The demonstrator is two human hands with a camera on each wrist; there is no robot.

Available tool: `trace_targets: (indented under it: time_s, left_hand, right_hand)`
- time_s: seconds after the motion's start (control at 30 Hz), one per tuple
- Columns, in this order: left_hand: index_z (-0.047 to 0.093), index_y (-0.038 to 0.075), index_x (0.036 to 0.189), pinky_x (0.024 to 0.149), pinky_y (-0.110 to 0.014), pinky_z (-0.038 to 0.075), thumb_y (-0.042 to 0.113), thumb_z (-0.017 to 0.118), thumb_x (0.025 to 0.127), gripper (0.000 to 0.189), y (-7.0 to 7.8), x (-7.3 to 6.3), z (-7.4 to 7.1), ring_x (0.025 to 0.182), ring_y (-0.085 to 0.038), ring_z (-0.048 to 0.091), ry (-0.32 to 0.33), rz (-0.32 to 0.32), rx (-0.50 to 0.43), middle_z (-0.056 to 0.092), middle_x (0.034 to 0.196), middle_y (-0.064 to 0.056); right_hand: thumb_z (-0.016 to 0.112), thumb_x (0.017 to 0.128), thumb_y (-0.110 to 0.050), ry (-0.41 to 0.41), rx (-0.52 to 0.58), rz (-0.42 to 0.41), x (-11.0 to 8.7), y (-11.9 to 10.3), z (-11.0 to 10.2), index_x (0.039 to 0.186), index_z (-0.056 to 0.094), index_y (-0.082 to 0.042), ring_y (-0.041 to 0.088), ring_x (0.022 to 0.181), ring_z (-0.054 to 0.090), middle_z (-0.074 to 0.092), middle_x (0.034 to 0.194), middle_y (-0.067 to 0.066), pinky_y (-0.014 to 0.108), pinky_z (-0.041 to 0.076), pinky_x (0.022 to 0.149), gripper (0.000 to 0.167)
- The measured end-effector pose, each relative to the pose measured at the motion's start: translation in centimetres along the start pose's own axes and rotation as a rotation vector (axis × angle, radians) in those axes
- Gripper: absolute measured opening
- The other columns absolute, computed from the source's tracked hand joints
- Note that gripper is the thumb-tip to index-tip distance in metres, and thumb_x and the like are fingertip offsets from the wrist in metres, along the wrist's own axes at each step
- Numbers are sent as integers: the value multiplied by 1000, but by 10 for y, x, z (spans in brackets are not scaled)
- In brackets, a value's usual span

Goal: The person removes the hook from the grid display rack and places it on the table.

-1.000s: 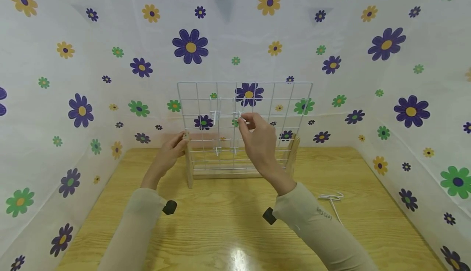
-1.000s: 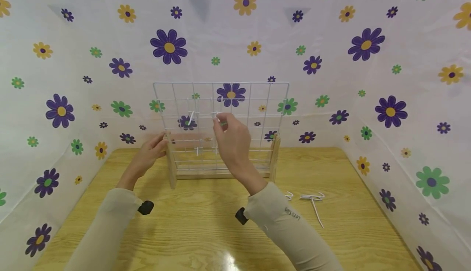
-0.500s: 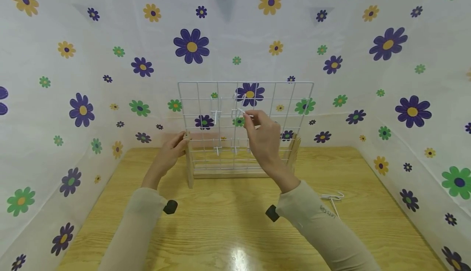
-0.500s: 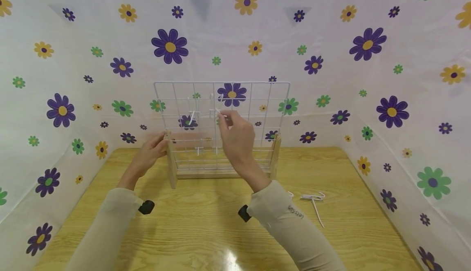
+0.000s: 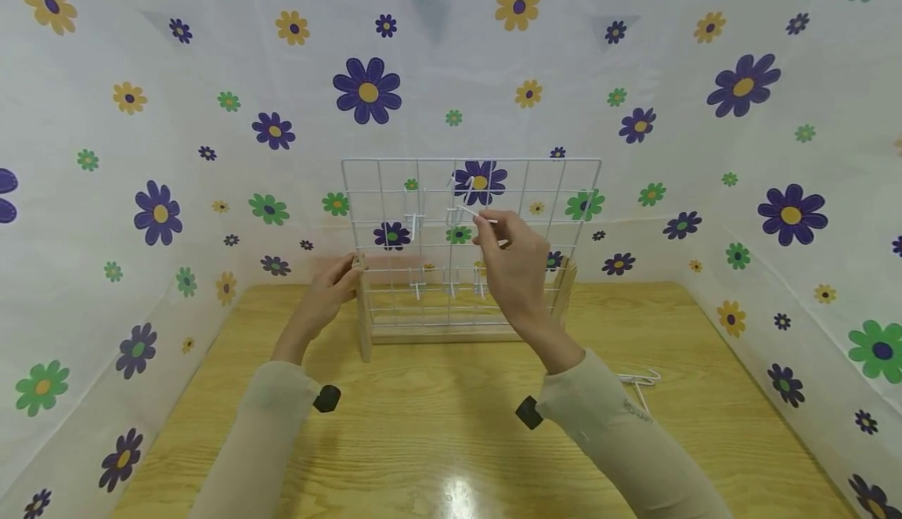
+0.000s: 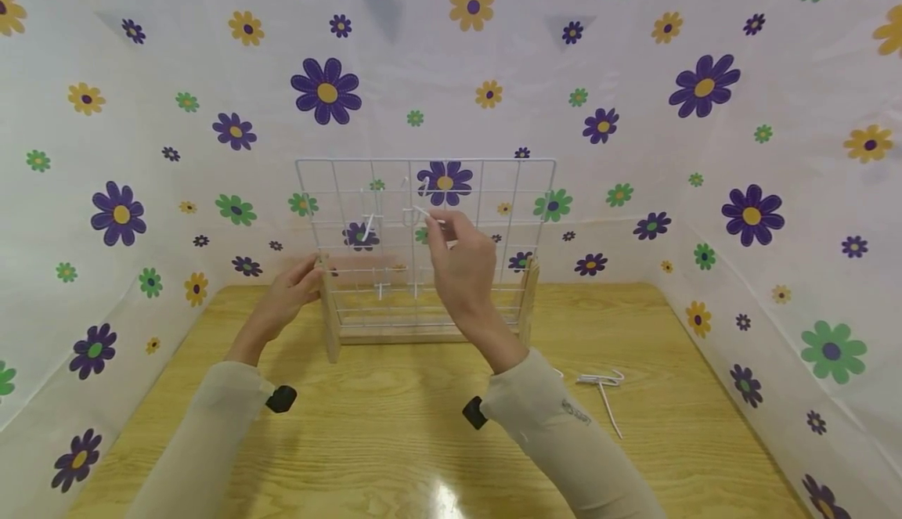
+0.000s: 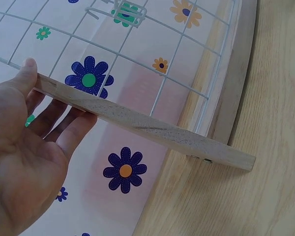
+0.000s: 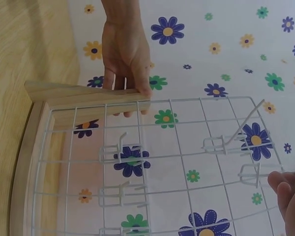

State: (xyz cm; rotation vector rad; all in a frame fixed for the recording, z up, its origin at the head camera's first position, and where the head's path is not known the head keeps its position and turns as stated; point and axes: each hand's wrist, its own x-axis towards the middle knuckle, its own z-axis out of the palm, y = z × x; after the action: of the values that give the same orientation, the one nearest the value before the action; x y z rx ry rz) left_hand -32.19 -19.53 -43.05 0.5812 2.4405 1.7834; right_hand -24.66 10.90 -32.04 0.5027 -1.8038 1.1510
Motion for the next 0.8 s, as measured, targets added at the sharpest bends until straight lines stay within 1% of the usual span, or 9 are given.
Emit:
trace_targets:
  time_s: [0.13, 0.3, 0.5, 0.63, 0.8]
  left_hand:
    - [22, 7, 165, 115, -55, 40, 37, 43, 113, 64, -1, 0, 0, 147, -44, 35, -1, -1, 9, 28, 167, -18]
    - [21, 7, 165, 115, -55, 40, 37, 43, 113, 64, 1, -1, 2, 147, -45, 35, -2, -1, 9, 28, 166, -20]
    - [23, 9, 165, 115, -55, 40, 37, 44, 113, 63, 3, -1, 1, 147, -45, 35, 2, -10, 2, 27, 167, -18]
    - [23, 10, 165, 115, -54, 40, 38, 44, 112, 63, 2, -1, 1, 148, -45, 35, 7, -12, 9, 27, 167, -17]
    - [23, 7, 165, 115, -54, 40, 38, 43, 112, 64, 2, -1, 1, 147, -45, 35, 6, -6, 13, 29, 166, -19]
  right_hand:
    - [68, 99, -2, -1, 6, 30, -2, -3, -6, 103, 72, 7, 23, 62, 71, 76, 82, 16, 11, 38, 43, 10]
    - [69, 100, -7, -5, -18, 60, -5, -5, -16, 103, 73, 4, 21, 61, 70, 76, 82, 13, 12, 42, 44, 12]
    - [71, 99, -7, -17, 2, 90, -10, -7, -29, 105, 75, 2, 19, 57, 66, 76, 80, 10, 14, 32, 40, 12]
    - [71, 99, -5, -21, 28, 87, -14, -7, -36, 104, 75, 3, 17, 58, 66, 77, 82, 12, 14, 32, 40, 11]
    - [69, 99, -2, -28, 55, 91, -20, -7, -47, 104, 74, 5, 9, 62, 66, 77, 87, 13, 14, 29, 39, 10]
